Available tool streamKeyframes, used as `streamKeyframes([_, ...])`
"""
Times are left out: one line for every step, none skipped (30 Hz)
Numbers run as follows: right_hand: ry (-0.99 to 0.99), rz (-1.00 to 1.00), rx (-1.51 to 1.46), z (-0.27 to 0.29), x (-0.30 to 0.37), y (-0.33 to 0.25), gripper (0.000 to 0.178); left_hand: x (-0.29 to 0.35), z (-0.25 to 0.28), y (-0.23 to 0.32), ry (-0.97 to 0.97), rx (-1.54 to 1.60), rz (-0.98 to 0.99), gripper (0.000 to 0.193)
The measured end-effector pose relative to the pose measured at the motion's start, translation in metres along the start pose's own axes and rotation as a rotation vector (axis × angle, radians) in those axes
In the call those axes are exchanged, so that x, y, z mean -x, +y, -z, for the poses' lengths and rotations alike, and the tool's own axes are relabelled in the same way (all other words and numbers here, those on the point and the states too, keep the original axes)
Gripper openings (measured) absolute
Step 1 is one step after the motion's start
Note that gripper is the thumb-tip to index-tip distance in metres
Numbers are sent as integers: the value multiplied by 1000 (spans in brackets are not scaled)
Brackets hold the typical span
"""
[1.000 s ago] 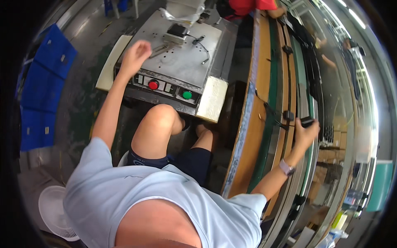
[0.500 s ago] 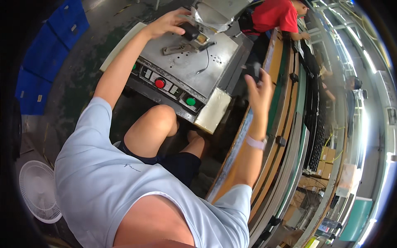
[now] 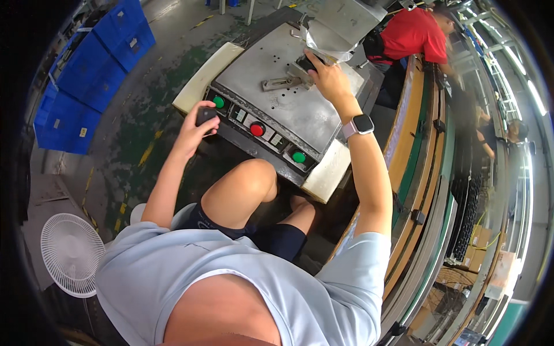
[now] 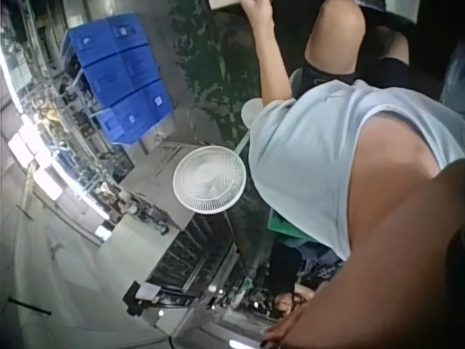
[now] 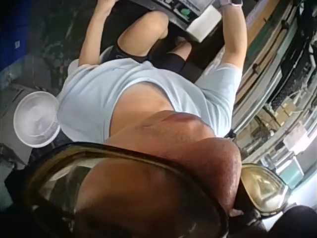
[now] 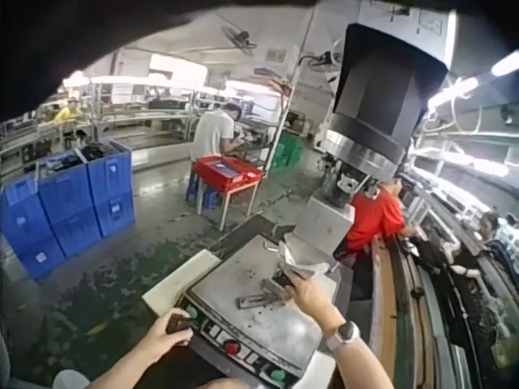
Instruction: Assembling and testing electronic components using a press machine on an assembly line.
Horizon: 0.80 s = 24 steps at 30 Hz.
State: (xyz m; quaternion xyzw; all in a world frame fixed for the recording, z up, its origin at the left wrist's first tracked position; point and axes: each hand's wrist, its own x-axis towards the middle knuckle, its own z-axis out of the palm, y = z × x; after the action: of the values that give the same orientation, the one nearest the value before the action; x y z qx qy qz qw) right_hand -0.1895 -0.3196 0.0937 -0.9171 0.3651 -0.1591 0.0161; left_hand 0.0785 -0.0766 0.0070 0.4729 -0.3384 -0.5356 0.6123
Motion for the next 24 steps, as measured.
streamKeyframes([-99,-14,32,5,-3,-4,52,-6,5,-5,12,-148,-9,34])
streamKeyframes([-88,-18,42,5,-9,2,52,-18,4,-6,1,-148,-20,34])
streamKeyframes([-48,44,-6,-1,-13,13,53,-26,0,-7,15,-209,-77,34])
streamKeyframes([-11,97,-52,-10,-13,25,53,-32,-5,-10,23,-270,-129,34])
streamKeyframes([27,152,-97,-18,-12,37,54,-36,-10,-12,31,-329,-183,34])
streamKeyframes([71,207,-149,-24,-10,44,55,-39,-12,-13,42,-396,-238,34])
streamKeyframes([78,203,-145,-26,-11,42,55,-40,-12,-14,34,-398,-244,34])
streamKeyframes([55,179,-145,-29,-11,39,55,-41,-14,-15,33,-356,-232,34])
streamKeyframes([31,155,-146,-31,-12,36,56,-42,-16,-16,33,-314,-220,35])
streamKeyframes([9,132,-147,-32,-13,35,56,-43,-18,-17,33,-272,-209,35])
streamKeyframes([-13,108,-148,-31,-16,34,56,-44,-19,-17,33,-231,-198,36])
streamKeyframes([-56,75,-99,-28,-17,37,58,-39,-22,-21,37,-228,-196,36])
streamKeyframes([-96,41,-50,-22,-14,42,61,-37,-25,-23,48,-328,-274,36])
streamKeyframes([-93,49,-50,-15,-6,35,61,-40,-22,-24,65,-431,-358,37])
streamKeyframes([-153,5,136,-7,5,19,70,-44,-14,-23,98,-536,-439,37])
streamKeyframes([-205,-43,324,0,22,3,81,-47,-5,-23,127,-643,-519,38])
streamKeyframes([-326,-89,229,5,45,-11,94,-50,2,-26,145,-640,-523,38])
streamKeyframes([-446,-136,131,10,71,-25,108,-53,9,-29,141,-641,-492,37])
streamKeyframes([-588,-236,187,10,97,-42,124,-55,12,-31,122,-645,-463,37])
streamKeyframes([-574,-263,231,4,115,-57,122,-57,15,-34,101,-650,-432,37])
streamKeyframes([-554,-313,269,-2,136,-68,120,-57,13,-33,57,-659,-404,36])
streamKeyframes([-450,-292,305,-7,151,-71,115,-57,8,-28,25,-671,-411,36])
streamKeyframes([-348,-272,342,-11,162,-74,111,-52,2,-27,-17,-615,-406,36])
streamKeyframes([-329,-299,336,-7,163,-79,111,-50,-7,-20,-54,-560,-406,37])
